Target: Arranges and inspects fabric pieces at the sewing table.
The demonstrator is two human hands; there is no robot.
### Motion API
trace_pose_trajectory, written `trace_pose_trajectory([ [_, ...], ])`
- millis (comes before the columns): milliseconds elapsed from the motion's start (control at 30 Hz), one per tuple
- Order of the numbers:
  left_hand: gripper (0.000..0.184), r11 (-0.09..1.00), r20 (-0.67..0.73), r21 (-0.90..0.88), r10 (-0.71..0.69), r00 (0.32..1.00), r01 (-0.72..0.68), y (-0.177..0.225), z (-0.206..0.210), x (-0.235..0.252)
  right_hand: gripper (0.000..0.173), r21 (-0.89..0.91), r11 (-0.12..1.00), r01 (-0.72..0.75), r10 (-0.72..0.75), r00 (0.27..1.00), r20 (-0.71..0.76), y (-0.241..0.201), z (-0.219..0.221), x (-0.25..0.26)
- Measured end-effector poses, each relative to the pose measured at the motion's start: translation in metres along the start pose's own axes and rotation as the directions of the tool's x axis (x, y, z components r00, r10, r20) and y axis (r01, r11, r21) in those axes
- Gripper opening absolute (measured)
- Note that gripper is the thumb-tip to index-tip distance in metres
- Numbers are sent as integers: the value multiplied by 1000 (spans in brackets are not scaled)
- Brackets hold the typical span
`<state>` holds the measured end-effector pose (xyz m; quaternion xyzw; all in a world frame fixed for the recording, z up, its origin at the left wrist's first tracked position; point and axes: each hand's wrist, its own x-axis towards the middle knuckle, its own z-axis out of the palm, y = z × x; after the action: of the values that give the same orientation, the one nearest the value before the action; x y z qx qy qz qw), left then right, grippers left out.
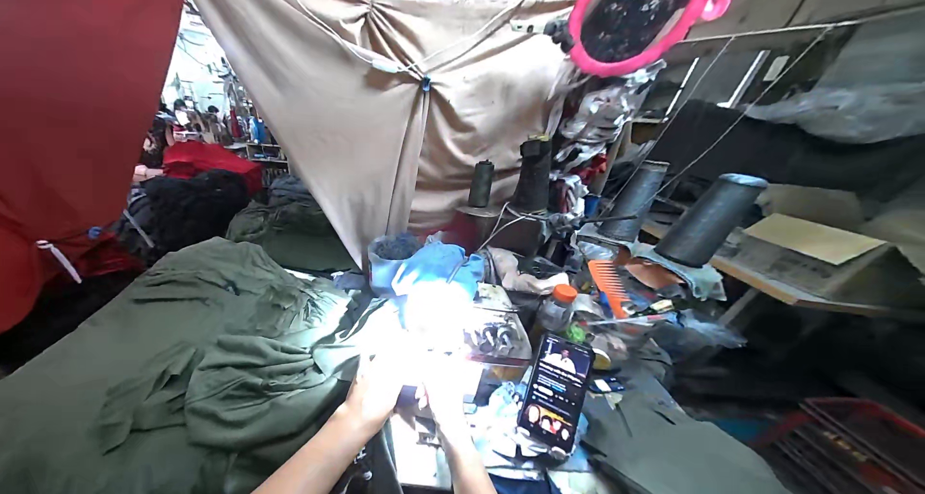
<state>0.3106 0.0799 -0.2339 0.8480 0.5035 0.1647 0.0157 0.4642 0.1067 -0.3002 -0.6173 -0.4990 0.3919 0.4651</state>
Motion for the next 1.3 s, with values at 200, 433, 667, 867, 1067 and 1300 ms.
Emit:
trace_pose_trajectory([
  [200, 45, 987, 60, 11, -160, 985, 159, 3, -4, 32, 13, 152, 988, -9, 12, 1000, -16, -34, -10, -42],
  [433, 45, 976, 163, -91, -181, 970, 198, 7, -22, 15, 32, -338, 874, 350, -432, 877, -211, -30, -8, -49],
  [667, 30, 995, 129, -72, -55, 990, 64, 26, -51, -54, 25, -345, 726, 596, -582, 798, 155, -30, -9, -73],
  [867, 34, 982, 114, -188, 46, 992, -24, 34, -54, -78, 13, -422, 490, 762, -838, 545, 10, -7, -7, -75],
  [1067, 29, 975, 17, -220, 7, 1000, -3, 39, -29, -64, 10, -514, 583, 629, -748, 663, -36, -1, -23, -72],
  [1300, 23, 976, -159, -201, -111, 981, 78, 35, -1, -59, 17, -331, 719, 611, -661, 749, -51, 4, -28, -76],
])
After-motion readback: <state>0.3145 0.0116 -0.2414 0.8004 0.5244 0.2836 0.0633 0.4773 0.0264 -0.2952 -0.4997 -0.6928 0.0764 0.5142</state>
